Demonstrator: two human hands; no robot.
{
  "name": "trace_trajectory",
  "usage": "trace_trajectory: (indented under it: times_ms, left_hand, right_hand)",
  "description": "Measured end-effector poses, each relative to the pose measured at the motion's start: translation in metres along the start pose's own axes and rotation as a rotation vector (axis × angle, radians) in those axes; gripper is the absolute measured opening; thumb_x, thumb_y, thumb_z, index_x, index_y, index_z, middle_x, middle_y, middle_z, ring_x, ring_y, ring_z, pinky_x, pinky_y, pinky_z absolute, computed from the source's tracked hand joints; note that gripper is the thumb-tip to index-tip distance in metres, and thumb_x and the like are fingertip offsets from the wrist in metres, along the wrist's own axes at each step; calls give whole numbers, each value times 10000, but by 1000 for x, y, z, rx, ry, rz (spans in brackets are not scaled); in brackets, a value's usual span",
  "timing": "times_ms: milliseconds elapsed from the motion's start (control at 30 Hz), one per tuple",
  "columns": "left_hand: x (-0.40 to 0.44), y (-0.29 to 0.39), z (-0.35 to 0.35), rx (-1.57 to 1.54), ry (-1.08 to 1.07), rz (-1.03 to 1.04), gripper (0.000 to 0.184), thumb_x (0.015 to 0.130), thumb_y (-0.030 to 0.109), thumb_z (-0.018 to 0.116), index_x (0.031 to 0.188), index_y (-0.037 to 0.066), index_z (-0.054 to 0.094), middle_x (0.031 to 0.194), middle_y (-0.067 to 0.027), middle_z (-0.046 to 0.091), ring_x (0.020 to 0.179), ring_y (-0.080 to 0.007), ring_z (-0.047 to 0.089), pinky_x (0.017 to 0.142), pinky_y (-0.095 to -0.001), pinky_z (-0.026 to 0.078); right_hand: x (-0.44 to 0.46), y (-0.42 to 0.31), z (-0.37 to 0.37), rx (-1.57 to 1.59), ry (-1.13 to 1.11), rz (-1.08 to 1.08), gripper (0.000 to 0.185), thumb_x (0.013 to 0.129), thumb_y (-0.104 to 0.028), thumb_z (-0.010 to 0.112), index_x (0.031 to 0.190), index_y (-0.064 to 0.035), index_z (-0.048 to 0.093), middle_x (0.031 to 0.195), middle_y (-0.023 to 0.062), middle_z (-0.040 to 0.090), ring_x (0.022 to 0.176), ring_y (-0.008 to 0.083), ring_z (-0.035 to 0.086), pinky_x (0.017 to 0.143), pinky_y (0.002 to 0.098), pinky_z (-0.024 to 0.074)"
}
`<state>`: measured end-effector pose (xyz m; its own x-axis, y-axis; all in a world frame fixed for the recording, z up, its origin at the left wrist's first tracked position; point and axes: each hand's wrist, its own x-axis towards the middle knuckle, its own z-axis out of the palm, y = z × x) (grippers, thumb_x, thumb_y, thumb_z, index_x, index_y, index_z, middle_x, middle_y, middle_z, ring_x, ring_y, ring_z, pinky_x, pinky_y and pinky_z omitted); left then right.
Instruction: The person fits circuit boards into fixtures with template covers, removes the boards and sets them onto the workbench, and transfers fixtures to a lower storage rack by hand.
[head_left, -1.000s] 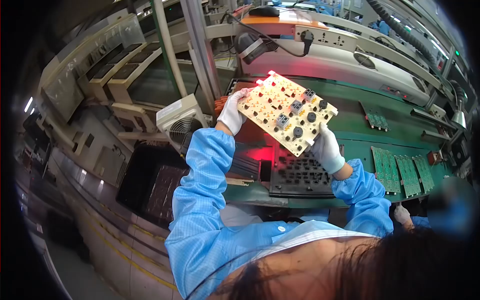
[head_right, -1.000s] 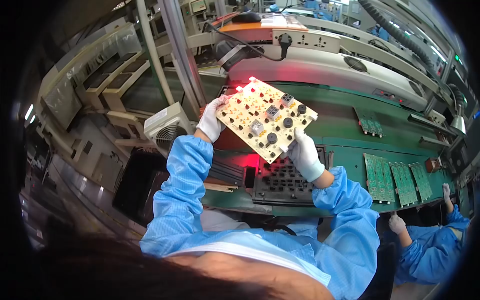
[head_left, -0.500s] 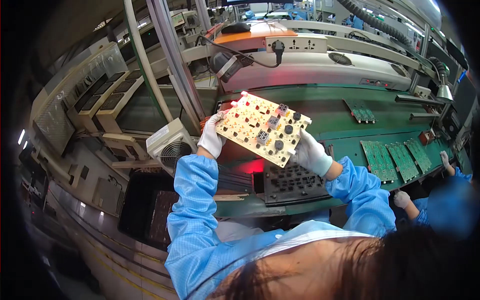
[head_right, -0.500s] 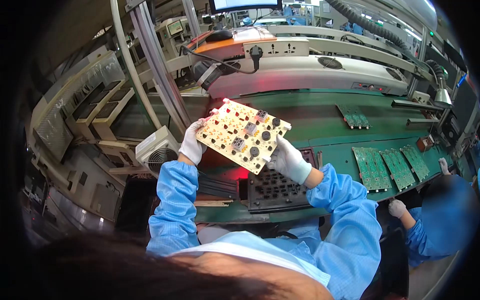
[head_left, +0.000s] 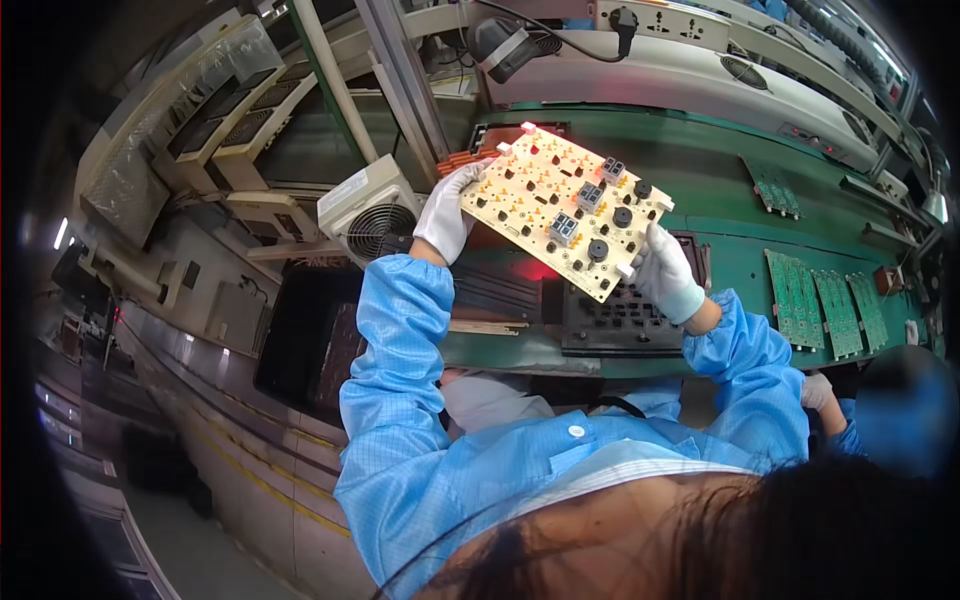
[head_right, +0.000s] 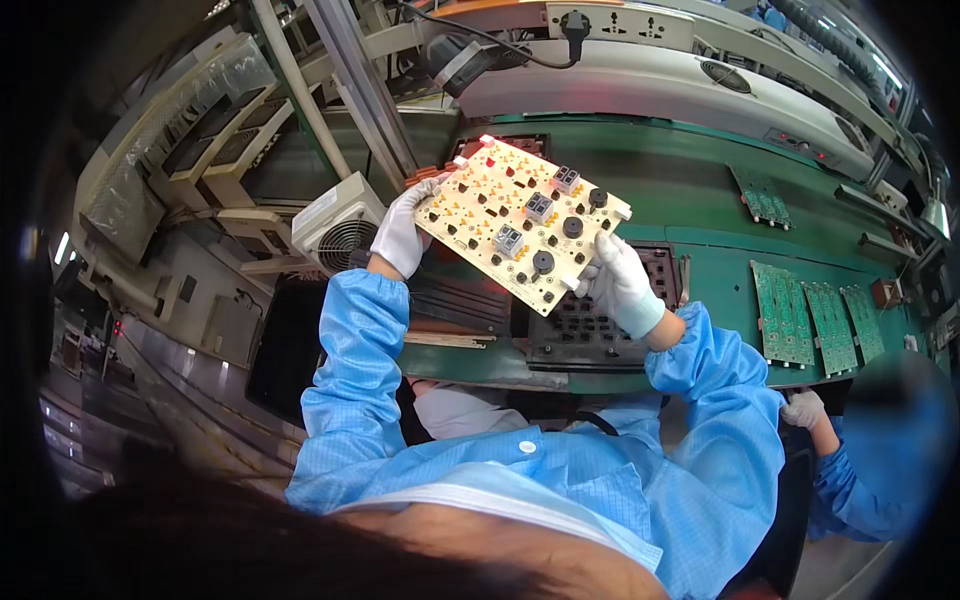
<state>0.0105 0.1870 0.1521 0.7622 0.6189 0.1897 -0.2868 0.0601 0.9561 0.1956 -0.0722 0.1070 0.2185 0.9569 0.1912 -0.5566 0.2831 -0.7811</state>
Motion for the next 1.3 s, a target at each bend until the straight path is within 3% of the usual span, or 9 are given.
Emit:
trace_trajectory:
  times_ms: [333, 400, 633, 700, 733, 800, 1033, 1133, 1300]
  left_hand:
    - [42, 2, 35, -354, 0, -37, 402, 935, 325, 441, 1100, -19, 567, 1079, -135, 611, 971, -191, 592, 884, -287, 447]
    - [56, 1, 31, -357, -14, -56, 419, 934, 348, 439, 1089, -17, 575, 1047, -131, 622, 946, -191, 601, 864, -284, 455]
    - [63, 19, 38, -256, -18, -93, 438, 936, 400, 412, 1029, 0, 566, 994, -118, 635, 894, -179, 618, 810, -286, 478]
    - [62, 21, 40, -240, -35, -70, 448, 933, 409, 413, 1035, 2, 572, 986, -113, 639, 888, -177, 620, 810, -284, 475]
    - [62, 21, 41, -227, -50, -52, 459, 930, 418, 414, 1042, 5, 578, 978, -107, 642, 883, -174, 622, 810, -282, 471]
    - [64, 18, 40, -209, -52, -46, 463, 930, 419, 412, 1047, 4, 581, 983, -104, 643, 883, -171, 621, 805, -279, 469]
    - [39, 24, 41, -201, -13, -180, 440, 939, 352, 440, 1130, -27, 553, 1073, -108, 622, 986, -176, 592, 876, -282, 448]
    - [12, 19, 9, 190, -195, 58, 413, 915, 244, 504, 1208, -47, 496, 1121, -74, 588, 1054, -130, 532, 937, -257, 390]
    - [-43, 45, -26, 842, -152, 55, 475, 793, 307, 623, 1064, -80, 579, 914, -47, 641, 832, -99, 552, 781, -257, 443]
  right_hand:
    - [16, -24, 12, 107, 48, -154, 622, 865, -469, 531, 1329, -98, 347, 1271, 42, 499, 1119, 177, 525, 827, 294, 507]
    - [17, -36, 36, 176, 194, -164, 459, 862, -450, 559, 1151, -102, 480, 954, -1, 621, 668, 50, 538, 649, 221, 510]
    - [21, -36, 18, 172, 143, -185, 453, 877, -441, 540, 1155, -89, 472, 948, 8, 621, 665, 47, 543, 679, 231, 520]
    - [22, -34, 6, 194, 3, -156, 567, 901, -444, 487, 1326, -94, 348, 1229, 39, 520, 1014, 139, 562, 778, 261, 519]
    - [21, -35, 9, 194, 1, -159, 567, 901, -444, 487, 1326, -94, 348, 1229, 39, 520, 1014, 139, 562, 778, 261, 519]
    - [17, -39, 23, 165, 157, -166, 433, 883, -426, 539, 1141, -83, 480, 944, 3, 609, 650, 43, 529, 681, 232, 522]
    - [8, -38, -1, 101, 112, -87, 359, 897, -343, 554, 1125, -72, 497, 924, -4, 579, 679, 64, 547, 655, 266, 515]
    - [1, -30, -19, -333, 139, 190, 352, 858, -274, 610, 1111, -48, 517, 910, 42, 586, 752, 139, 594, 665, 282, 517]
    - [11, 11, -13, -551, 5, 293, 402, 852, -245, 616, 1161, -12, 507, 1023, 59, 611, 848, 142, 614, 673, 266, 515]
